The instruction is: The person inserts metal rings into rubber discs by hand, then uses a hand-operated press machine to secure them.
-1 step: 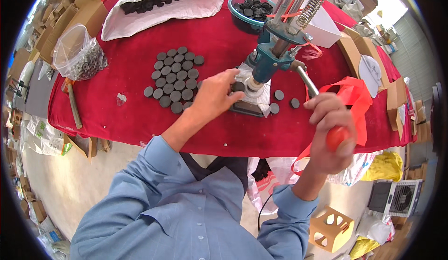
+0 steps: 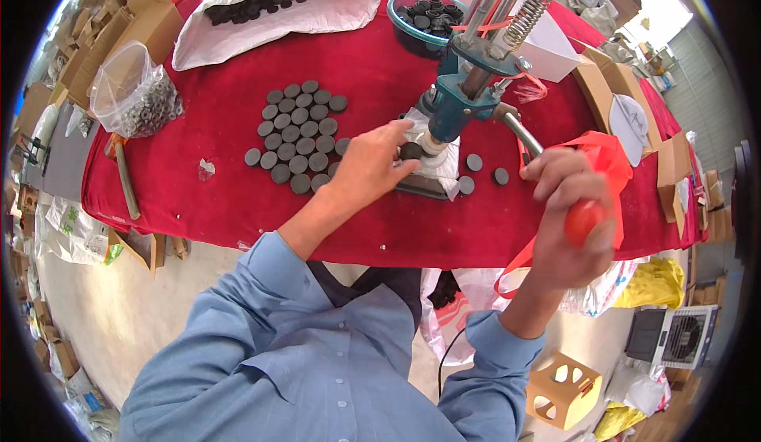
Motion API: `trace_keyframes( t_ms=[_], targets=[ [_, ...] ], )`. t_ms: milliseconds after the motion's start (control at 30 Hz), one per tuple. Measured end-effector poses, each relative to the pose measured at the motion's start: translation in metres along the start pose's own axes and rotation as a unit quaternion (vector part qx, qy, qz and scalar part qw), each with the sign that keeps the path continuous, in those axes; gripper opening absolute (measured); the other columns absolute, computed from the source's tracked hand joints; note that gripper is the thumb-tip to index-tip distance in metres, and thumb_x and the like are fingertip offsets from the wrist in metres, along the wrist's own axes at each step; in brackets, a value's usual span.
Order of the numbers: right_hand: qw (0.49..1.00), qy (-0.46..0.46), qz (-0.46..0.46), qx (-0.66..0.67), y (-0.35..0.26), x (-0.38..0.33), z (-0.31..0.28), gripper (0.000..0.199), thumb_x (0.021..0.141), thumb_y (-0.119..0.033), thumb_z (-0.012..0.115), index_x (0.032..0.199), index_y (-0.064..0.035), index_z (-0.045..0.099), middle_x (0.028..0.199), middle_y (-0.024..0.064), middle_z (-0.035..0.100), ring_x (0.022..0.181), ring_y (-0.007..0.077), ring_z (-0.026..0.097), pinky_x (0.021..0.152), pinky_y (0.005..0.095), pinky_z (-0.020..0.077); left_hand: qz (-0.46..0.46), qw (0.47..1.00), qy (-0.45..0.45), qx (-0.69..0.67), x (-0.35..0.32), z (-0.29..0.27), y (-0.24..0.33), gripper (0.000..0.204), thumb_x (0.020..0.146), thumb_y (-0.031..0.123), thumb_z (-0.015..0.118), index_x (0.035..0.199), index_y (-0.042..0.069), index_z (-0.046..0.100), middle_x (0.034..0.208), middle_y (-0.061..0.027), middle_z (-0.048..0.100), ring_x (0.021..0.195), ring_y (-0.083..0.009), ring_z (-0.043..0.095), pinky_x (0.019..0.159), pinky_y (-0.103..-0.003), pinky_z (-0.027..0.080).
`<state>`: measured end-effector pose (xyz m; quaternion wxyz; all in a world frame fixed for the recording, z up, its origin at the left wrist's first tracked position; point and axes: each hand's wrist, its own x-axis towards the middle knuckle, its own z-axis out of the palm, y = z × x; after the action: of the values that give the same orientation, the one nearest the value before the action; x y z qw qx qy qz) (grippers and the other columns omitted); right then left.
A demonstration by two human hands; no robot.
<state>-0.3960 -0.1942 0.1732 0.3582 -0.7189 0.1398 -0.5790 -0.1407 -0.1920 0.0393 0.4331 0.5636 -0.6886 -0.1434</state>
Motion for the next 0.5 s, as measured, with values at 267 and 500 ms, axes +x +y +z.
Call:
trace_keyframes(
  t_ms=[267, 500],
  targets=[
    [0.985, 0.091, 0.120, 0.089, -0.009, 0.047, 0.004, 0.059, 0.104, -0.050, 0.043, 0.088, 0.0040, 0.060, 0.083, 0.0176, 0.058, 0.081, 0.0310, 0.059, 0.078, 0.0446, 0.0524, 0.057, 0.997, 0.053, 0.026, 0.014, 0.028, 0.005, 0.069, 0.080, 0.015, 0.093, 0.138, 0.002, 0.058, 0.102, -0.0140, 0.074, 0.086, -0.0322, 0.072, 0.077, -0.043, 0.059],
    [0.999, 0.023, 0.021, -0.012, 0.002, -0.011, 0.016, 0.060, 0.105, -0.059, 0.039, 0.088, -0.0031, 0.054, 0.088, 0.0173, 0.053, 0.090, 0.0370, 0.058, 0.083, 0.0481, 0.0494, 0.035, 0.997, 0.031, 0.058, 0.011, 0.018, -0.001, 0.056, 0.085, 0.023, 0.088, 0.131, 0.001, 0.064, 0.115, -0.0172, 0.071, 0.109, -0.0374, 0.068, 0.093, -0.048, 0.055]
  ],
)
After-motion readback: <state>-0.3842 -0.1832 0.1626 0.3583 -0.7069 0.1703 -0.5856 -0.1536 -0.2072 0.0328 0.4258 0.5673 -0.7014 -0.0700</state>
